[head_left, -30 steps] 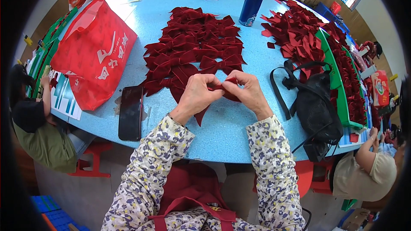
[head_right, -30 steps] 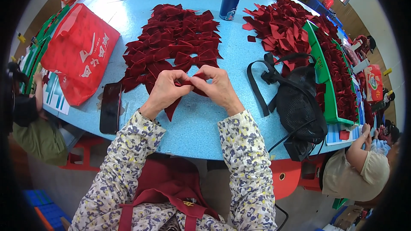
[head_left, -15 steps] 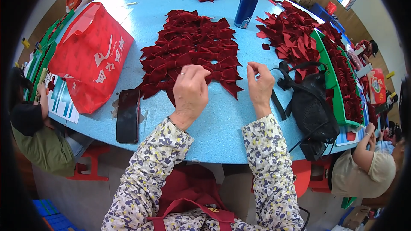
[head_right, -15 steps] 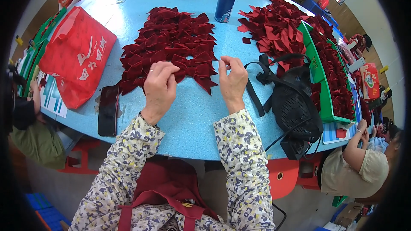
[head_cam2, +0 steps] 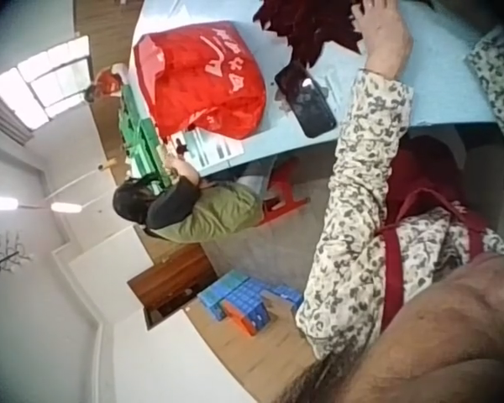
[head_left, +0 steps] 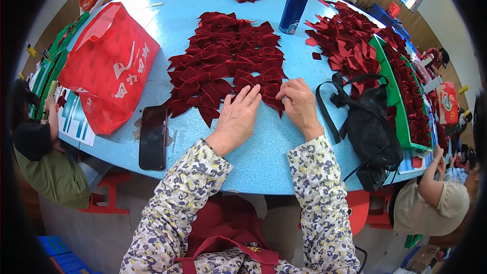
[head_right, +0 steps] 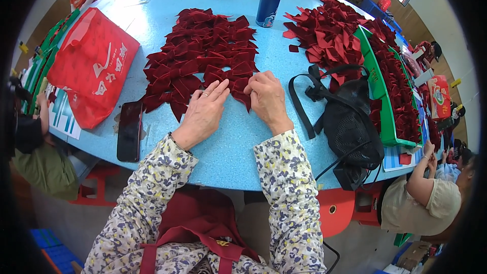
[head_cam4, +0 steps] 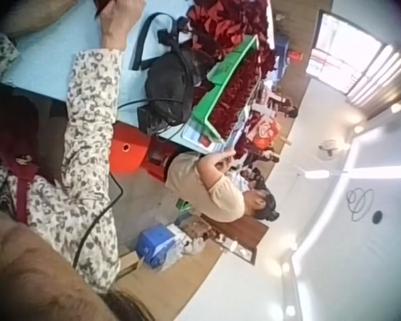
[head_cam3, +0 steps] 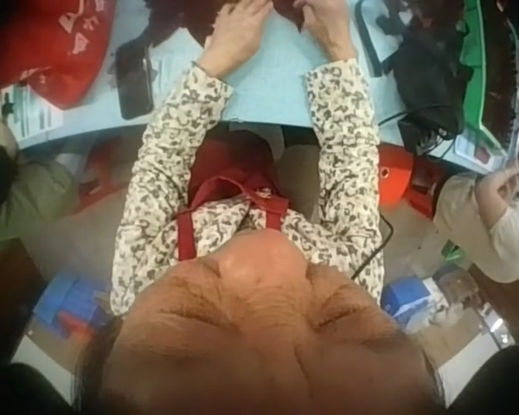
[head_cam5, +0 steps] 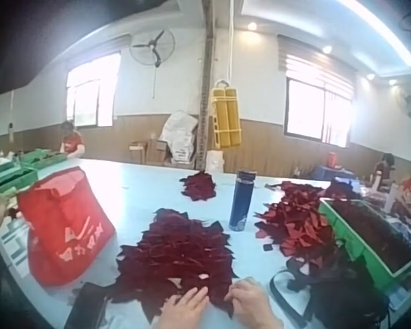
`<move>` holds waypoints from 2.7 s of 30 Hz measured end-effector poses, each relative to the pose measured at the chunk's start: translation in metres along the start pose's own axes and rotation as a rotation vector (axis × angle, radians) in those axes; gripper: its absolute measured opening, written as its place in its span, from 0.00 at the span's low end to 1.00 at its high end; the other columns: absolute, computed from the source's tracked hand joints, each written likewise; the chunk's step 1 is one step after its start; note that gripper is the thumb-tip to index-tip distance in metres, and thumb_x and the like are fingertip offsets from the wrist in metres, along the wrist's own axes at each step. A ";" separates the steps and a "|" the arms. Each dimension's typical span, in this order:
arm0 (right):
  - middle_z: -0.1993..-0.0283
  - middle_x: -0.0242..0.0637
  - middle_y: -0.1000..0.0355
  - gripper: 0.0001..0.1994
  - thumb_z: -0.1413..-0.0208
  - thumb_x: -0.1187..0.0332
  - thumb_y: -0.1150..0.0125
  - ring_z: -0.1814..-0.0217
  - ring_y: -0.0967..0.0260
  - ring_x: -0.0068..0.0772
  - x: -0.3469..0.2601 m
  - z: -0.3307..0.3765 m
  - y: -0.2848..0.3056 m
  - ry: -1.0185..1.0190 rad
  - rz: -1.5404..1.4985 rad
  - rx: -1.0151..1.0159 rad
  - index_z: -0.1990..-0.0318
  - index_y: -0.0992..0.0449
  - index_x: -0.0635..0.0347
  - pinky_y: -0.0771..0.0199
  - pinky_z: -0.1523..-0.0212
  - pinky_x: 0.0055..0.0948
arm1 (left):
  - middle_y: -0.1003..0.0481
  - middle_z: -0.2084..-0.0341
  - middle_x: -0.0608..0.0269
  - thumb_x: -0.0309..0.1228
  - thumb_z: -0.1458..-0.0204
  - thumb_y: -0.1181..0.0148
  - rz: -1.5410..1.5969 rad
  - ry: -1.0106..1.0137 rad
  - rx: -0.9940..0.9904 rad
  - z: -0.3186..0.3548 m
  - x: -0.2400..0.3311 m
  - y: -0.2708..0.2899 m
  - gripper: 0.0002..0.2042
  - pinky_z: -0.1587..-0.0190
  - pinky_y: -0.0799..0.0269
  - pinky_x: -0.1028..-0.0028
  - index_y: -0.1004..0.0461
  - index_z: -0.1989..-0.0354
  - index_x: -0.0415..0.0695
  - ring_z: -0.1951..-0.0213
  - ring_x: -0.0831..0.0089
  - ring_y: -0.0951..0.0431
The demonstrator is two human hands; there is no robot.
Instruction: Sorting and stacking small red fabric petal-like pieces on a table.
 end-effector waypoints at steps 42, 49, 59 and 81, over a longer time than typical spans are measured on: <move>0.80 0.38 0.28 0.05 0.49 0.72 0.41 0.82 0.32 0.27 0.016 0.005 0.011 -0.334 -0.124 0.091 0.70 0.24 0.66 0.35 0.78 0.25 | 0.25 0.73 0.60 0.25 0.58 0.42 0.481 -0.225 0.229 -0.001 0.027 0.033 0.10 0.63 0.32 0.64 0.27 0.65 0.41 0.68 0.61 0.25; 0.69 0.39 0.26 0.06 0.52 0.75 0.40 0.69 0.30 0.34 -0.004 -0.005 0.005 -0.086 -0.109 0.168 0.65 0.24 0.61 0.31 0.69 0.28 | 0.29 0.78 0.61 0.28 0.59 0.40 0.637 -0.567 -0.059 0.014 0.054 0.012 0.09 0.70 0.31 0.66 0.27 0.67 0.42 0.70 0.62 0.27; 0.62 0.34 0.28 0.13 0.58 0.71 0.37 0.55 0.34 0.37 -0.025 -0.013 -0.010 0.092 0.035 -0.020 0.61 0.25 0.57 0.35 0.57 0.35 | 0.29 0.78 0.61 0.29 0.58 0.41 0.622 -0.546 -0.044 0.015 0.055 0.012 0.08 0.70 0.30 0.65 0.28 0.69 0.43 0.70 0.63 0.26; 0.68 0.25 0.32 0.11 0.53 0.78 0.39 0.66 0.37 0.14 -0.003 -0.006 0.004 -0.380 -0.778 0.147 0.59 0.25 0.62 0.36 0.65 0.16 | 0.31 0.67 0.69 0.29 0.55 0.34 1.364 0.598 0.799 -0.002 -0.034 0.017 0.18 0.63 0.34 0.80 0.33 0.57 0.41 0.64 0.82 0.32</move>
Point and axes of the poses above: each hand's wrist, its own z-axis away from the middle knuckle, its own y-axis out of the back of the hand, x = y × z, the point moved 3 cm from there along -z, towards the middle knuckle
